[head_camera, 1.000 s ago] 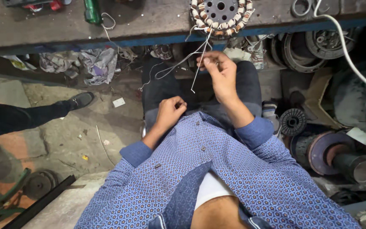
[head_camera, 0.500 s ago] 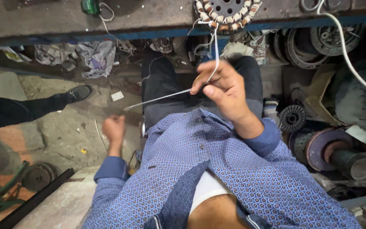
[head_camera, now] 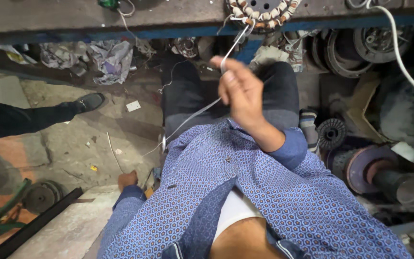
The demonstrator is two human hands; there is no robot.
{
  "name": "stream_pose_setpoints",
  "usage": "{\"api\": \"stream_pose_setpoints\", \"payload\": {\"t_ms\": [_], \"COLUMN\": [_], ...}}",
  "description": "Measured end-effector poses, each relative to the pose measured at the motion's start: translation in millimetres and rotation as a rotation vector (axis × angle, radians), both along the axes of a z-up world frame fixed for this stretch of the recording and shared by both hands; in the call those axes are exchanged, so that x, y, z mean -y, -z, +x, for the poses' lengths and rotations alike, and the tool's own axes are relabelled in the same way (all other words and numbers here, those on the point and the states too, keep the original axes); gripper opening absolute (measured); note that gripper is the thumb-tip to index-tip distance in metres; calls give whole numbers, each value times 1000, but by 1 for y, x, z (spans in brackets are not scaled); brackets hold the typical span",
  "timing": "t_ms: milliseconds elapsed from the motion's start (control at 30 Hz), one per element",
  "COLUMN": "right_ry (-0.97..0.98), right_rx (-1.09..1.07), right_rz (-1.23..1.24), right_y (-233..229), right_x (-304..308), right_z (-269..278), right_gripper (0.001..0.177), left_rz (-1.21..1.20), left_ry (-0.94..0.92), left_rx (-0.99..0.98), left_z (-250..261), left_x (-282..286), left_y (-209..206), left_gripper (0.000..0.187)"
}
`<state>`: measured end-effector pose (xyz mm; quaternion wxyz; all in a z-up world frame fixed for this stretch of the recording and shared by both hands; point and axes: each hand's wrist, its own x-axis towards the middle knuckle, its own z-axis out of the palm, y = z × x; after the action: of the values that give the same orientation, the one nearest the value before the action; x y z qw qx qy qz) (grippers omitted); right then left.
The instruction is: The person threads a white wire through the slots of a motor stator, pulling and arranging the wire by hand. The person repeatedly inserts the wire into different slots and adjusts its position on the stator.
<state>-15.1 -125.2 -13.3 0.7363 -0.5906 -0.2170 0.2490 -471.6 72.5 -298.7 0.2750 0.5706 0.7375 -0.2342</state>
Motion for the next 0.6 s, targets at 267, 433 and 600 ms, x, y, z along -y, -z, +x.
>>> {"api": "stream_pose_setpoints", "payload": {"t_ms": [267,433,600], "right_ry": [-446,-561,-764], "right_rx": [310,494,649], "right_rz": [-285,-358,-396], "right_y": [-4,22,44], "right_x": [-7,0,15], "right_z": [-17,-17,-22], "right_gripper": [31,25,21], "left_rz": [482,804,172], "left_ry": [197,369,768], "left_rx": [459,1315,1622], "left_z": [139,306,417], "left_x": [-38,-36,31], "left_y": [27,-108,-257], "left_gripper": [30,18,30]}}
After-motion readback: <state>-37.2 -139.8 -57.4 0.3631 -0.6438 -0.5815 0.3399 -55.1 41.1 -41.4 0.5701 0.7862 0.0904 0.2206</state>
